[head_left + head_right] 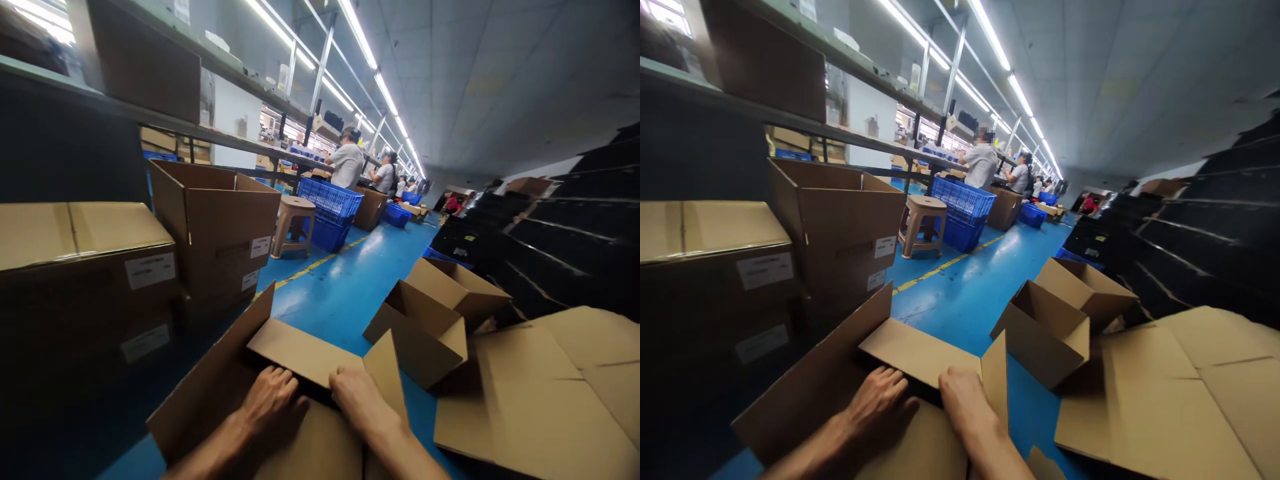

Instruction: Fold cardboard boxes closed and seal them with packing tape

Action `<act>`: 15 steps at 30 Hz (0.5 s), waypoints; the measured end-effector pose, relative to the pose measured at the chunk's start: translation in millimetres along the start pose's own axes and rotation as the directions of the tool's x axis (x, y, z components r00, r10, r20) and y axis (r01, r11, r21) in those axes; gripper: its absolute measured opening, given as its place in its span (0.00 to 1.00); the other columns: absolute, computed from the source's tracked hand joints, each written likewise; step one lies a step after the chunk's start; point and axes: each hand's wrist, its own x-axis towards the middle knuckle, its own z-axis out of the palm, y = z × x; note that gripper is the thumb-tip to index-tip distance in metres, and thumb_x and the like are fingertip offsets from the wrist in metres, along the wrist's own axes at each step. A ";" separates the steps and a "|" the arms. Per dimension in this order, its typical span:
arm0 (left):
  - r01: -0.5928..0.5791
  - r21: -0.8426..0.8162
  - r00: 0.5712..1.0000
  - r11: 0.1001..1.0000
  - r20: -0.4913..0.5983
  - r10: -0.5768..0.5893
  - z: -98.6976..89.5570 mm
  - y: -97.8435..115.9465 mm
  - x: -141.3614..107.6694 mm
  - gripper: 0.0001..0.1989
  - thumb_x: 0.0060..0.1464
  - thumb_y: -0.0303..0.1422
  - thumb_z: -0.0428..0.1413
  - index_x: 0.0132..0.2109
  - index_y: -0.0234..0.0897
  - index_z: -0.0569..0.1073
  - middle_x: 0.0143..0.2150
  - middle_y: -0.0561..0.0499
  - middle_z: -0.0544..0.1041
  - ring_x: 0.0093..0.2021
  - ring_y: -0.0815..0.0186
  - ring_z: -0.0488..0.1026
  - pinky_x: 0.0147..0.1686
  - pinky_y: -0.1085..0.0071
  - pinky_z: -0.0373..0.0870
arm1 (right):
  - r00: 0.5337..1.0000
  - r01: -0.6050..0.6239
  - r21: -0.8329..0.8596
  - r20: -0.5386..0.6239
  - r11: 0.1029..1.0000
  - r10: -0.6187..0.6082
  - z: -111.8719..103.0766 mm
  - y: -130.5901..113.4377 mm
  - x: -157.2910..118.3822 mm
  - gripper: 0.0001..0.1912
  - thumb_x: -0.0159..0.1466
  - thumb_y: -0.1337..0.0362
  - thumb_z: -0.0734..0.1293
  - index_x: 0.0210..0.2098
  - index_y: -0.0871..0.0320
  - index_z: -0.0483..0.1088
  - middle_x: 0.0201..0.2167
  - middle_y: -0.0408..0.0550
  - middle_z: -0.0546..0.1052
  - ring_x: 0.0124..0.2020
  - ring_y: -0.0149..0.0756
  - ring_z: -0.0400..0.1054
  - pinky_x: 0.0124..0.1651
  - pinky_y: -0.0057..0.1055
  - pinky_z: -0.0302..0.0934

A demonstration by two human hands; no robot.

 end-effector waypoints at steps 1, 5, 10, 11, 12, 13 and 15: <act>-0.085 0.018 0.995 0.996 -0.054 0.086 0.3 -2.4 -0.9 0.11 0.63 0.31 0.55 0.31 0.40 0.72 0.30 0.50 0.78 0.31 0.62 0.76 0.32 0.64 0.69 | 0.999 0.016 0.012 0.030 1.000 -0.016 3.9 -3.8 -3.6 0.13 0.65 0.74 0.65 0.41 0.60 0.81 0.41 0.56 0.84 0.44 0.47 0.81 0.43 0.34 0.70; -0.263 0.070 0.952 0.962 -0.146 0.271 -3.4 -9.1 -9.3 0.15 0.67 0.23 0.46 0.42 0.40 0.77 0.45 0.47 0.84 0.43 0.62 0.80 0.43 0.63 0.73 | 0.994 0.065 0.054 0.088 0.996 -0.070 11.6 -13.9 -4.1 0.13 0.65 0.72 0.65 0.42 0.61 0.82 0.43 0.58 0.84 0.45 0.49 0.80 0.44 0.36 0.71; -0.196 -0.001 0.975 0.981 0.104 0.195 -6.9 -12.9 -23.6 0.34 0.71 0.46 0.49 0.76 0.37 0.53 0.71 0.41 0.70 0.68 0.52 0.70 0.65 0.54 0.66 | 0.991 0.094 0.099 0.091 0.991 -0.103 9.4 -16.5 0.8 0.13 0.62 0.75 0.66 0.40 0.61 0.82 0.41 0.59 0.84 0.42 0.49 0.80 0.41 0.37 0.72; -0.188 -0.043 0.968 0.981 0.159 0.192 -7.0 -13.4 -26.1 0.39 0.70 0.50 0.49 0.78 0.38 0.46 0.73 0.41 0.66 0.70 0.51 0.67 0.67 0.54 0.65 | 0.994 0.086 0.117 0.062 0.989 -0.093 7.7 -13.8 -0.9 0.13 0.63 0.73 0.65 0.41 0.61 0.82 0.42 0.58 0.84 0.43 0.49 0.80 0.43 0.37 0.72; -0.177 -0.079 0.962 0.981 0.195 0.190 -7.6 -13.7 -28.1 0.41 0.69 0.52 0.48 0.78 0.41 0.42 0.74 0.43 0.63 0.72 0.51 0.64 0.69 0.53 0.63 | 0.996 0.080 0.132 0.030 0.988 -0.085 5.9 -9.5 -3.9 0.13 0.66 0.71 0.64 0.43 0.60 0.81 0.44 0.57 0.84 0.46 0.48 0.79 0.47 0.38 0.72; -0.164 -0.107 0.957 0.981 0.223 0.184 -8.7 -13.5 -29.5 0.42 0.69 0.53 0.48 0.78 0.44 0.39 0.75 0.44 0.60 0.73 0.50 0.62 0.70 0.52 0.60 | 0.997 0.076 0.155 -0.016 0.985 -0.074 4.1 -3.5 -8.2 0.15 0.68 0.69 0.62 0.46 0.59 0.80 0.47 0.56 0.83 0.49 0.48 0.78 0.51 0.39 0.71; -0.138 -0.137 0.951 0.981 0.259 0.170 -13.0 -11.7 -30.2 0.42 0.69 0.53 0.48 0.78 0.47 0.36 0.77 0.45 0.56 0.75 0.49 0.59 0.72 0.51 0.56 | 0.985 0.059 0.243 -0.173 0.968 -0.017 2.6 12.9 -19.9 0.17 0.70 0.65 0.59 0.51 0.57 0.78 0.54 0.54 0.80 0.58 0.48 0.73 0.61 0.43 0.66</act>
